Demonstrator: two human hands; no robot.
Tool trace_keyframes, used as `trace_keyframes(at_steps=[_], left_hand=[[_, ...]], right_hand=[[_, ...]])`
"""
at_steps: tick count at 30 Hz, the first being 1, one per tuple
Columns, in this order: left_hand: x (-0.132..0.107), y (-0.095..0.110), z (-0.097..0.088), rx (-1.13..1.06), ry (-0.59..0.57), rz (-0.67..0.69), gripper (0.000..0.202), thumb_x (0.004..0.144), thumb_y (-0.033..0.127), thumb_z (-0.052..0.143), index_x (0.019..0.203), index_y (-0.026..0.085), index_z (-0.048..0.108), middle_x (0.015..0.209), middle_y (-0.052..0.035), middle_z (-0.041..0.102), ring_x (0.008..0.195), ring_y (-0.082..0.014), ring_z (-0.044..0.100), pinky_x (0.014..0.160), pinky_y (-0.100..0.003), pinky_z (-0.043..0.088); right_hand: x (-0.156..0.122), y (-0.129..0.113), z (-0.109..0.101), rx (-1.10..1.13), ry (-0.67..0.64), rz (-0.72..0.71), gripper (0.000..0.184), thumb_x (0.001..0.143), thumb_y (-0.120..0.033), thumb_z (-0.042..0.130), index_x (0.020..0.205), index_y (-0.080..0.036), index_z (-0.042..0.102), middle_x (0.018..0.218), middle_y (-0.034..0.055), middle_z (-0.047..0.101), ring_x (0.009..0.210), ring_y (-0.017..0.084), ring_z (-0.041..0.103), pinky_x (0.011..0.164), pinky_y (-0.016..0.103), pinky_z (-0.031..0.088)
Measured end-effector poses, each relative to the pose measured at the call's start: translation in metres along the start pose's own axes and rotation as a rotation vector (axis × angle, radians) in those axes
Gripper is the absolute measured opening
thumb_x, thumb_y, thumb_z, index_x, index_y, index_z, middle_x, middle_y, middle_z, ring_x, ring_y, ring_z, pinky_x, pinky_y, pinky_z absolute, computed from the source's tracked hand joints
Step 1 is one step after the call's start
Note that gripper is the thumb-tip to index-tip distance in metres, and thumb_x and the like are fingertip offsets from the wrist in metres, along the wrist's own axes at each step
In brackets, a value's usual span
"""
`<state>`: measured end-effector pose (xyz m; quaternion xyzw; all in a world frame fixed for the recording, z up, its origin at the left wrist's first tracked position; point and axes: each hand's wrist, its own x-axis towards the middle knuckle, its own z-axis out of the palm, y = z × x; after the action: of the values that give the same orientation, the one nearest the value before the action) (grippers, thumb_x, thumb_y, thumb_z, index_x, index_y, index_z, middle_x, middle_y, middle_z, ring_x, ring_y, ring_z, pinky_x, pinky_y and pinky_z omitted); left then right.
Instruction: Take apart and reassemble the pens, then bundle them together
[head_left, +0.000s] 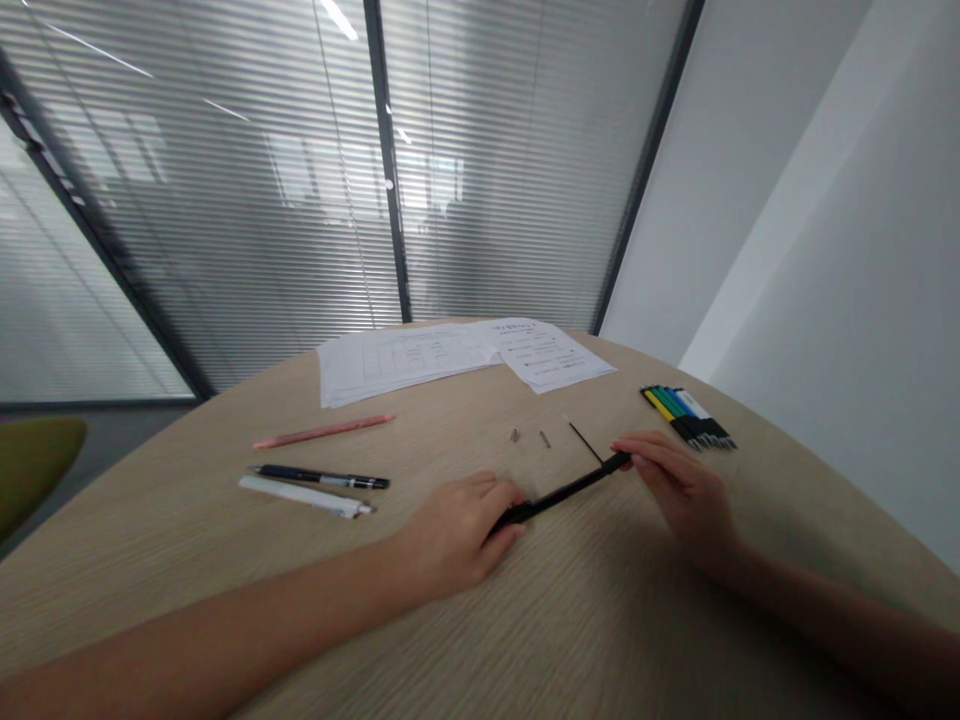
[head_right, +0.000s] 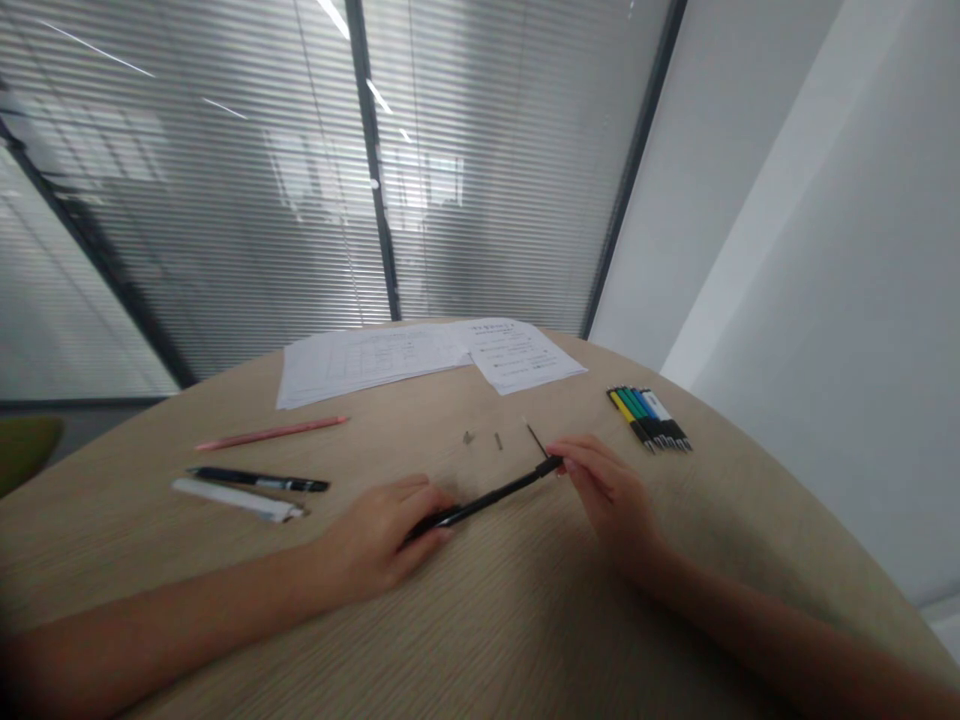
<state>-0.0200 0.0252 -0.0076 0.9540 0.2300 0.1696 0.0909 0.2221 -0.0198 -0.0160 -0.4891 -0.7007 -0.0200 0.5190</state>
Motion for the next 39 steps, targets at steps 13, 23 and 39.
trace_keyframes(at_steps=[13, 23, 39], left_hand=[[0.0, 0.002, -0.001, 0.061, -0.019, -0.023, 0.02, 0.082, 0.025, 0.035, 0.093, 0.014, 0.048, 0.077, -0.007, 0.056, 0.07, -0.0182, 0.053, 0.061, -0.029, 0.042], [0.0, 0.001, 0.0, 0.049, -0.009, -0.033, 0.022, 0.082, 0.025, 0.035, 0.095, 0.014, 0.05, 0.079, -0.007, 0.057, 0.072, -0.0181, 0.053, 0.063, -0.03, 0.043], [0.0, 0.001, 0.0, 0.112, 0.019, 0.028, 0.024, 0.082, 0.025, 0.034, 0.094, 0.013, 0.051, 0.075, -0.007, 0.057, 0.067, -0.0171, 0.052, 0.059, -0.028, 0.043]], right_hand=[[-0.002, -0.001, -0.001, 0.076, -0.035, 0.022, 0.019, 0.081, -0.019, 0.042, 0.088, -0.019, 0.06, 0.085, 0.0051, 0.059, 0.07, 0.014, 0.057, 0.064, 0.026, 0.048], [-0.007, 0.002, 0.001, 0.26, -0.051, 0.259, 0.017, 0.079, -0.024, 0.045, 0.087, -0.019, 0.06, 0.082, 0.0027, 0.059, 0.067, 0.012, 0.056, 0.062, 0.024, 0.046], [-0.011, 0.001, 0.005, 0.438, -0.01, 0.474, 0.017, 0.076, -0.029, 0.05, 0.085, -0.019, 0.061, 0.081, 0.004, 0.06, 0.067, 0.013, 0.056, 0.066, 0.027, 0.046]])
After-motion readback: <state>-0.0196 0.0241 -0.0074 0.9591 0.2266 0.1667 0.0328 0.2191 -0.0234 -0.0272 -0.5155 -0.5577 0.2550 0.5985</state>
